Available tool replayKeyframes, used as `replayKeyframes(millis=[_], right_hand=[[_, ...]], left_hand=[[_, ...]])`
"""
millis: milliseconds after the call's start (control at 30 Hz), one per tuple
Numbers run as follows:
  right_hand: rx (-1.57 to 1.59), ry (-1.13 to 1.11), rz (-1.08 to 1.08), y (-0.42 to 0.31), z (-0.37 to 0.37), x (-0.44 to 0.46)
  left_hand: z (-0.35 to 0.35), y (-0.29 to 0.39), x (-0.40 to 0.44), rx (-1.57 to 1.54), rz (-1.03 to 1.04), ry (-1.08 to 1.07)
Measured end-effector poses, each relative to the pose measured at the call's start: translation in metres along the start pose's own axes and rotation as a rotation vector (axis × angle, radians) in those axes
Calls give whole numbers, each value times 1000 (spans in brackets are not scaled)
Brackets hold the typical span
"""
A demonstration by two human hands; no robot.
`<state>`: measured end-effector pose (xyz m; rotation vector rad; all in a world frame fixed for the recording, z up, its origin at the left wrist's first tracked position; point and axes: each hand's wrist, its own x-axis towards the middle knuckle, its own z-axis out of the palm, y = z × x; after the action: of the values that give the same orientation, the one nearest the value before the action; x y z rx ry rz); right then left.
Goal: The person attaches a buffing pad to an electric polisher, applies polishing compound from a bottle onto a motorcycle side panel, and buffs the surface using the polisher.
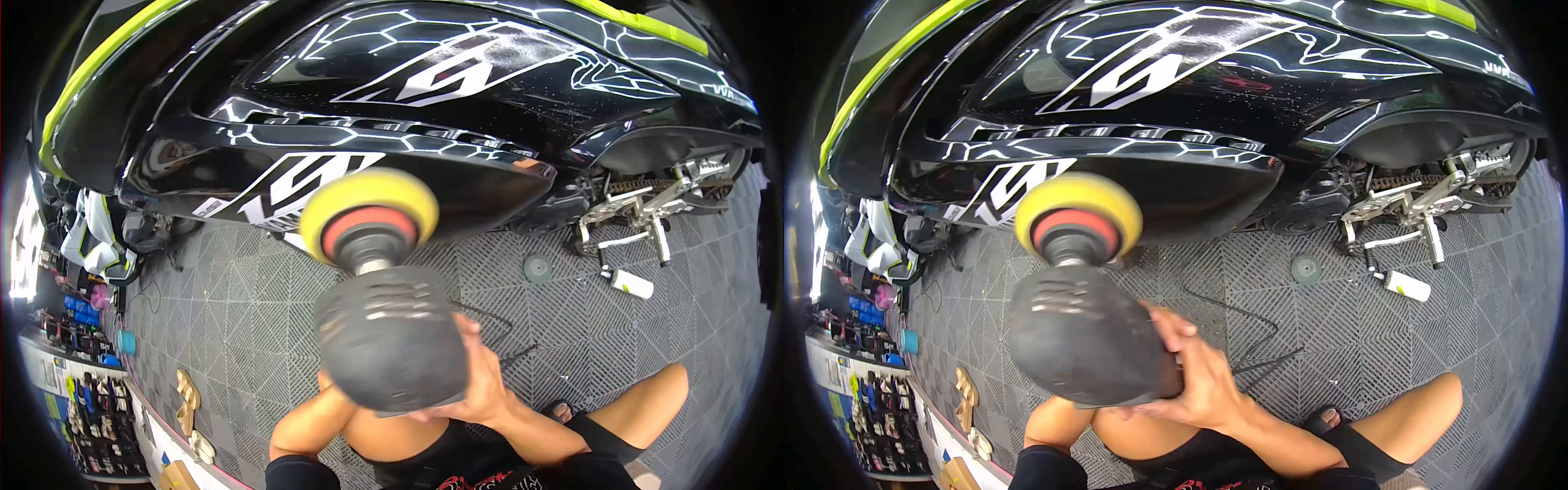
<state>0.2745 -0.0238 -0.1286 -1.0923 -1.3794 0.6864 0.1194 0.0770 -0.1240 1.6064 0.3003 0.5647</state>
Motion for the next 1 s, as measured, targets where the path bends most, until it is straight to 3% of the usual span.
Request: replayKeyframes(millis=[67, 200, 267, 367, 467, 500, 600, 700, 733, 1000], right_hand=[[-43, -38, -13, 7, 5, 3], [-56, 92, -247, 37, 9, -2], [5, 189, -258, 67, 22, -13], [-123, 173, -151, 99, 18, -33], [151, 111, -51, 116, 27, -32], [-377, 98, -501, 110, 13, -14], [-119, 254, -260, 71, 29, 3], [-129, 101, -221, 61, 30, 12], [-178, 119, -285, 62, 32, 14], [-123, 125, -166, 75, 31, -5]], left_hand=[[-13, -7, -5, 34, 32, -29], [-29, -25, -5, 83, 73, -114], [-26, -36, 1, 110, 89, -167], [-20, -46, 14, 142, 104, -232], [-21, -51, 22, 155, 119, -256], [-23, -52, 21, 151, 126, -254], [-38, -60, 10, 117, 151, -216], [-53, -65, -1, 87, 173, -175], [-55, -67, -3, 83, 180, -157], [-58, -87, -7, 74, 242, -79]])
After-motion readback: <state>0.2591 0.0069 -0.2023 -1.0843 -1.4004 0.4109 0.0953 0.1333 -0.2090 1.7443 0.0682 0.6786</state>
